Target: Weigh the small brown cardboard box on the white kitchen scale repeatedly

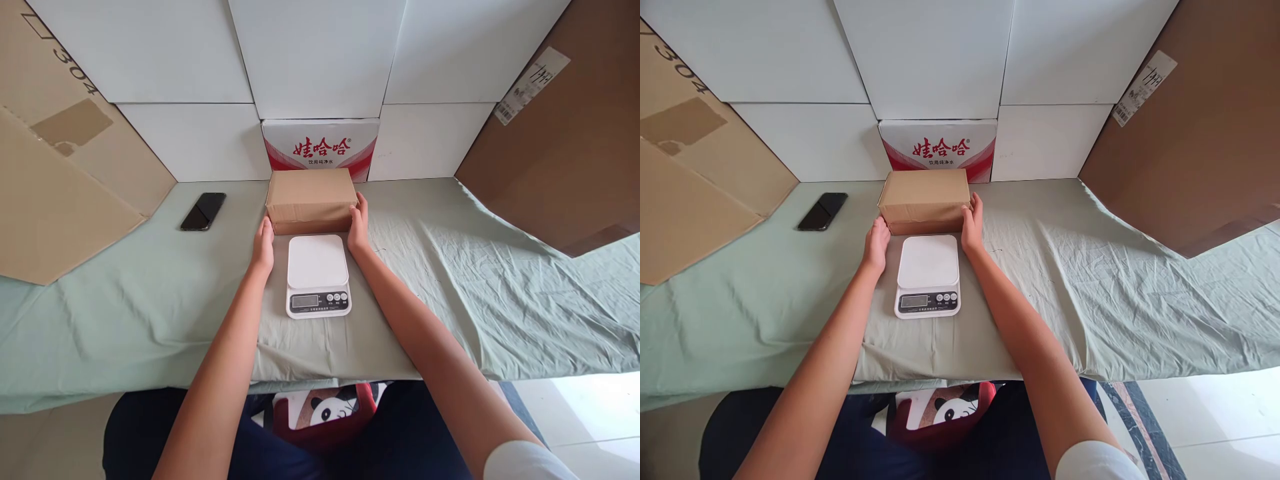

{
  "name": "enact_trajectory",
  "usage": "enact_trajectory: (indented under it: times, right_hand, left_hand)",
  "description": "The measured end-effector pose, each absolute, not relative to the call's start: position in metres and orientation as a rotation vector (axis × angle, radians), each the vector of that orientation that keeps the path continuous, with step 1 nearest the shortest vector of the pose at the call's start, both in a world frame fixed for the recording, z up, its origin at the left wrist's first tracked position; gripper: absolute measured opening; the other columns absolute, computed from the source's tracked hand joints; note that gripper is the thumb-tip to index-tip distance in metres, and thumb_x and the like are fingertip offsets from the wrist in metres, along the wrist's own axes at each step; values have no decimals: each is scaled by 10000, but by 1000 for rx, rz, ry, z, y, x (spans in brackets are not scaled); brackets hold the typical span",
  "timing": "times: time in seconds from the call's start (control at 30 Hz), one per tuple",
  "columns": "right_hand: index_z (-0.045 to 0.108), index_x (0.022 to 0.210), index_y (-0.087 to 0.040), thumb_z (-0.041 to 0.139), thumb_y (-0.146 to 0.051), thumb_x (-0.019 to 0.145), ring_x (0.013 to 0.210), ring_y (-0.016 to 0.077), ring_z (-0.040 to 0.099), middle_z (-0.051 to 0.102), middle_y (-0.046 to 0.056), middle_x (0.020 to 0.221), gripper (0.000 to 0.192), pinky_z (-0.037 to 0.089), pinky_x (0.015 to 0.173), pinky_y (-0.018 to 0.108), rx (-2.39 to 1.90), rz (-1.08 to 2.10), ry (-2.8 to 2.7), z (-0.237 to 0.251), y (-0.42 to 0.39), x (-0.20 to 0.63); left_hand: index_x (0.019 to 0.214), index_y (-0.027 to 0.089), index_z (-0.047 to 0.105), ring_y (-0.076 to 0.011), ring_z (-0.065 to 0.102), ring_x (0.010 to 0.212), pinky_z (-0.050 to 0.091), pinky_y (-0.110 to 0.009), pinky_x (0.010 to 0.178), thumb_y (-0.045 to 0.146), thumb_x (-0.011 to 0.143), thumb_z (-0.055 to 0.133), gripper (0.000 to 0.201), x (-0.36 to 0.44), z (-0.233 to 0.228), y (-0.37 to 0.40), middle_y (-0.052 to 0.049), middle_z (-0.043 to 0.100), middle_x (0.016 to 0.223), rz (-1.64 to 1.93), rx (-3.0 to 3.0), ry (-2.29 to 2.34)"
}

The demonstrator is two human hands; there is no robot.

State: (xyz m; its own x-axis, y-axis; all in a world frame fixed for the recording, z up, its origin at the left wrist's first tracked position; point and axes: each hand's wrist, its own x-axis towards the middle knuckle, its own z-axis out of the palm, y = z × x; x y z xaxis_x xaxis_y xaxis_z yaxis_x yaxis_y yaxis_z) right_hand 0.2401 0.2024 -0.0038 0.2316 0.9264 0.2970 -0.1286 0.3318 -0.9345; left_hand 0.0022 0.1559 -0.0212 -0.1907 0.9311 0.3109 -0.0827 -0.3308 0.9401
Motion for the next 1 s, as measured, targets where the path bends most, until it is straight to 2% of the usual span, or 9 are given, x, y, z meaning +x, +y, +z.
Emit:
enact_trajectory:
  times: [0.2, 0.37, 0.6, 0.77, 1.0]
  right_hand:
    - [427, 1435, -302, 508, -583, 845, 1496, 274, 439, 469, 71, 1592, 658, 328, 1268, 598, -989, 973, -981, -8, 207, 242]
    - [468, 1396, -289, 526, -541, 843, 1473, 275, 464, 506, 65, 1562, 610, 333, 1266, 598, -973, 971, -943, -9, 209, 242]
    - [470, 1407, -353, 508, -566, 886, 1515, 260, 414, 521, 19, 1531, 564, 311, 1288, 558, -984, 1016, -955, -14, 212, 245]
    - [483, 1395, -356, 509, -569, 898, 1506, 275, 423, 518, 18, 1531, 541, 343, 1264, 560, -979, 998, -978, -14, 211, 244]
    - [520, 1342, -342, 527, -526, 895, 1487, 268, 443, 548, 11, 1508, 483, 313, 1294, 571, -953, 1004, -940, -10, 209, 243]
  left_hand:
    - [1506, 274, 554, -264, 375, 1578, 272, -414, 1308, 788, 900, 499, 797, 4, -17, 155, -102, 512, 1626, 1620, 1237, 1101]
    - [1523, 225, 534, -268, 365, 1584, 280, -402, 1304, 794, 903, 482, 844, 5, -16, 154, -121, 493, 1637, 1616, 1229, 1113]
    - [1508, 282, 550, -249, 366, 1583, 305, -361, 1294, 776, 924, 463, 770, 4, -14, 153, -62, 512, 1631, 1581, 1249, 1124]
    - [1521, 273, 533, -253, 375, 1579, 312, -370, 1292, 759, 929, 478, 768, 4, -15, 154, -69, 521, 1623, 1581, 1261, 1116]
    - [1495, 277, 556, -264, 379, 1577, 316, -387, 1291, 768, 926, 471, 757, 3, -17, 155, -75, 537, 1610, 1584, 1278, 1141]
